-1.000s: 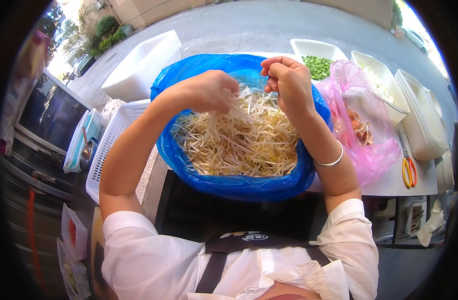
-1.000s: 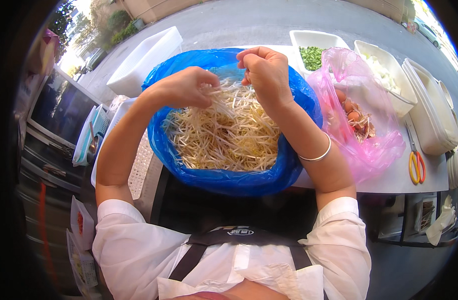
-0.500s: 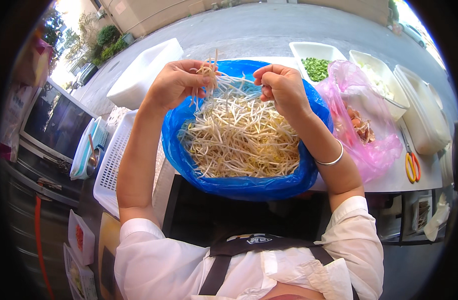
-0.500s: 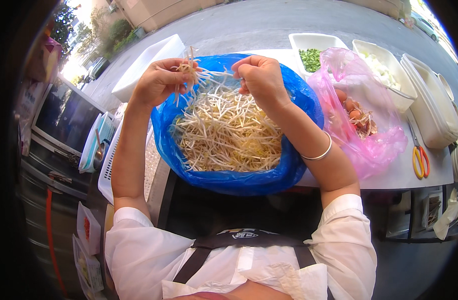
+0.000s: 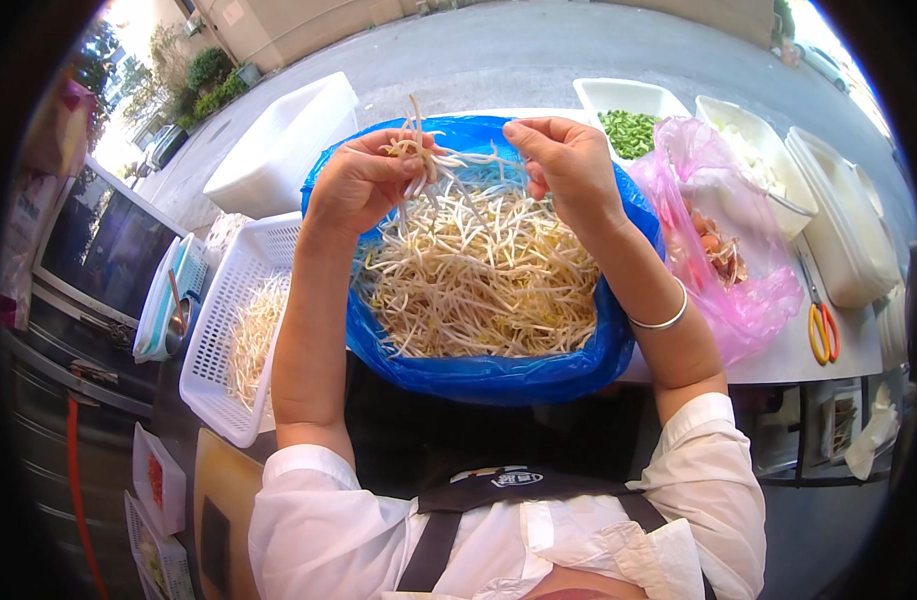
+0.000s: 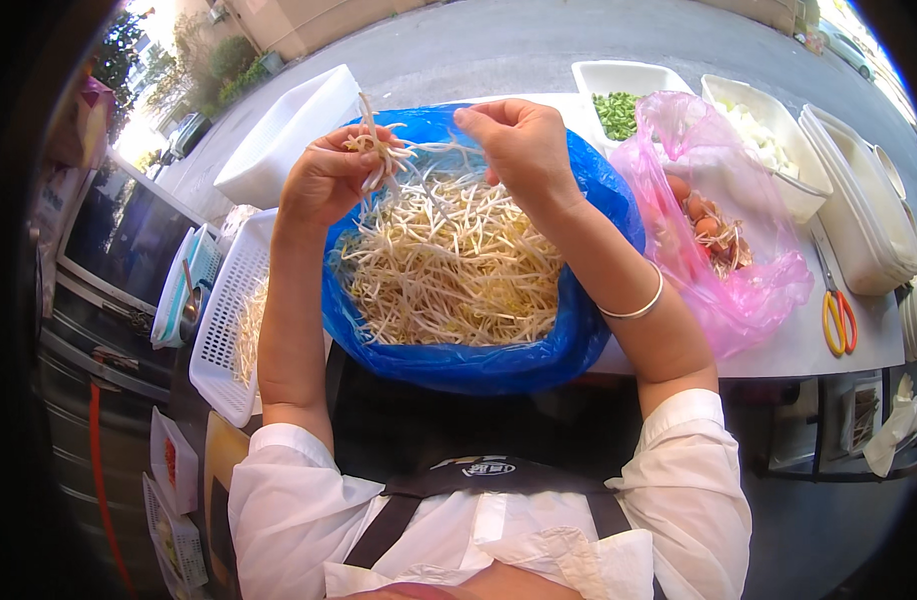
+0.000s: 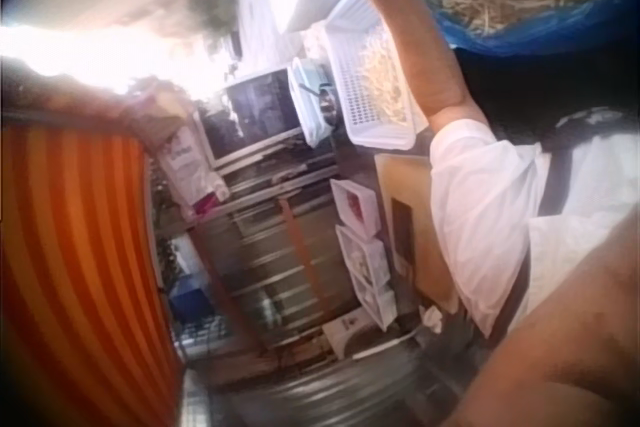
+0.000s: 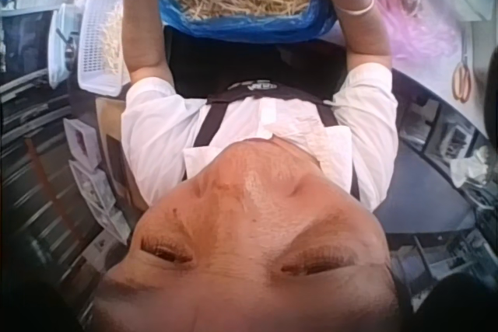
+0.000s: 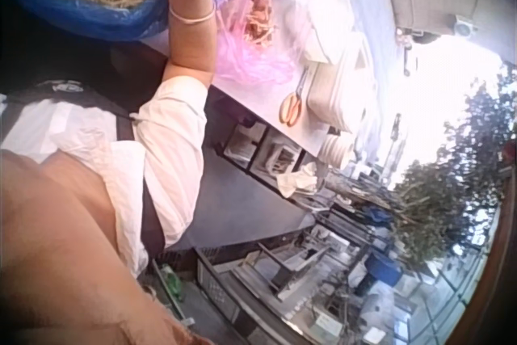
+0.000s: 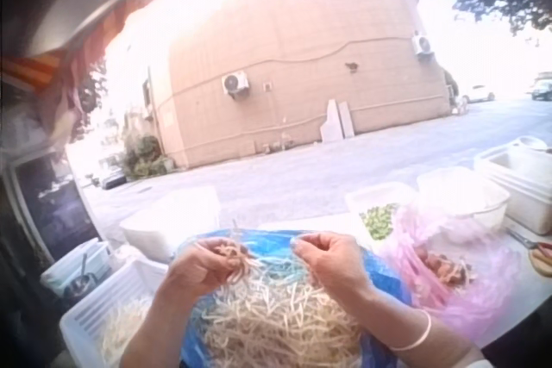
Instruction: The person repeatedly picks up handfuls of bean sprouts from a blue bag, separates them by hand, and places them into a white basket. The process continues throughout the clip with no other tools used.
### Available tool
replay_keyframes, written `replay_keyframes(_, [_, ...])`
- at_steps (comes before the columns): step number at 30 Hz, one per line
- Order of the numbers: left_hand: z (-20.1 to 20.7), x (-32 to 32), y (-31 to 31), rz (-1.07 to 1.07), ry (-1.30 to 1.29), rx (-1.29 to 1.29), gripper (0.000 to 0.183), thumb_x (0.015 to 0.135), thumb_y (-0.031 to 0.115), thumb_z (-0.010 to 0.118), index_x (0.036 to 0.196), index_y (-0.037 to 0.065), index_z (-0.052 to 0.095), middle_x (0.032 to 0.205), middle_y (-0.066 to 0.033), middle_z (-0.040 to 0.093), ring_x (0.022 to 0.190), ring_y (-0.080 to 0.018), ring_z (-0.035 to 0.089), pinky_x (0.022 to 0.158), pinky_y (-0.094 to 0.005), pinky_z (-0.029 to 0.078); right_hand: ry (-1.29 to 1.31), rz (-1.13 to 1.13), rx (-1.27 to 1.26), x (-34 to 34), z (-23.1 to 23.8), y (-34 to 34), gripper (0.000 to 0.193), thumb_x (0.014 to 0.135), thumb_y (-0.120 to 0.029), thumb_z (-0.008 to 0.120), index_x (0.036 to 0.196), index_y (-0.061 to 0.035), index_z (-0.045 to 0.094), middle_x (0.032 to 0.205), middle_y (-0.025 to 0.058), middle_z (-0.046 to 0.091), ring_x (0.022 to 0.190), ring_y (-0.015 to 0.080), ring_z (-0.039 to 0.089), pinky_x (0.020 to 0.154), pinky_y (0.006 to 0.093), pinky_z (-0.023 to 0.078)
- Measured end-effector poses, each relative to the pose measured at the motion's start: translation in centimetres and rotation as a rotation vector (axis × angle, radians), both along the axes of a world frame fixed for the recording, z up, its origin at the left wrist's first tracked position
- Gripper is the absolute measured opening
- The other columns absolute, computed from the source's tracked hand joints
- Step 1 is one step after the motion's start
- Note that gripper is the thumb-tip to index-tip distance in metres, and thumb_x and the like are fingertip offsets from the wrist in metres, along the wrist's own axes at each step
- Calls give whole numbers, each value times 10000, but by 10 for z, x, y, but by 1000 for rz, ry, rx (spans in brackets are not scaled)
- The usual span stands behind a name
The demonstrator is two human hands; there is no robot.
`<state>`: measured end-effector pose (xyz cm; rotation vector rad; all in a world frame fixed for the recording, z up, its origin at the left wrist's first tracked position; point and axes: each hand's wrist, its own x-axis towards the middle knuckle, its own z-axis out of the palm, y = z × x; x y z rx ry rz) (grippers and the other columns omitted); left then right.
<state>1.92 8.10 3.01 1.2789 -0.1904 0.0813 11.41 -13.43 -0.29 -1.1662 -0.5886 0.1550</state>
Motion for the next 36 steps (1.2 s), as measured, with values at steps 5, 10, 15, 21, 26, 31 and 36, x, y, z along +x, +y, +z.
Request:
replay_keyframes(5, [1, -6, 1, 0, -18, 67, 213, 786, -70, 599, 998, -71, 625, 975, -175, 647, 805, -218, 618, 710, -303, 490, -101, 102, -257, 0, -3, -1, 279, 755, -220, 742, 805, 49, 685, 582, 23, 573, 445, 65, 480, 400, 212, 374])
replay_keyframes(10, [6, -14, 0, 3, -63, 182, 174, 776, -74, 611, 948, -74, 640, 945, -178, 656, 732, -192, 607, 590, -268, 462, -86, 172, -355, 1, -4, -2, 157, 760, -130, 685, 731, 22, 659, 576, 22, 556, 439, 64, 465, 396, 219, 374])
replay_keyframes(15, [4, -17, -4, 49, -61, 291, 210, 753, -38, 659, 962, -53, 651, 956, -197, 656, 682, -178, 594, 586, -258, 468, -238, 79, -498, 0, -5, 0, 187, 704, -146, 648, 684, 40, 652, 547, 43, 561, 456, 85, 501, 413, 240, 403])
replay_keyframes(21, [1, -15, -8, 195, 32, 295, 202, 749, -65, 638, 950, -64, 649, 929, -189, 654, 729, -171, 605, 636, -251, 477, 19, 155, -304, 0, -1, -1, 169, 748, -117, 596, 670, 32, 588, 596, 72, 542, 439, 90, 444, 384, 251, 376])
replay_keyframes(26, [3, -15, -17, 227, 130, 346, 170, 738, -60, 647, 907, -69, 659, 842, -147, 660, 655, -155, 597, 559, -239, 463, 287, 240, 76, 5, 3, -2, 97, 796, -49, 567, 794, 47, 583, 727, 113, 559, 521, 98, 462, 455, 253, 412])
replay_keyframes(31, [4, -13, -30, 206, 202, 520, 180, 710, -45, 670, 887, -78, 665, 733, -113, 653, 509, -118, 550, 429, -214, 404, 96, 400, 92, 1, -1, 0, 190, 771, -71, 646, 901, 68, 642, 716, 88, 590, 537, 92, 494, 457, 236, 410])
replay_keyframes(36, [7, -12, -35, 229, 219, 576, 217, 680, -55, 680, 895, -81, 667, 694, -103, 648, 488, -110, 542, 422, -210, 399, -130, 282, -110, -4, -2, -1, 153, 804, -115, 712, 798, 29, 659, 585, 2, 544, 492, 71, 475, 460, 214, 415])
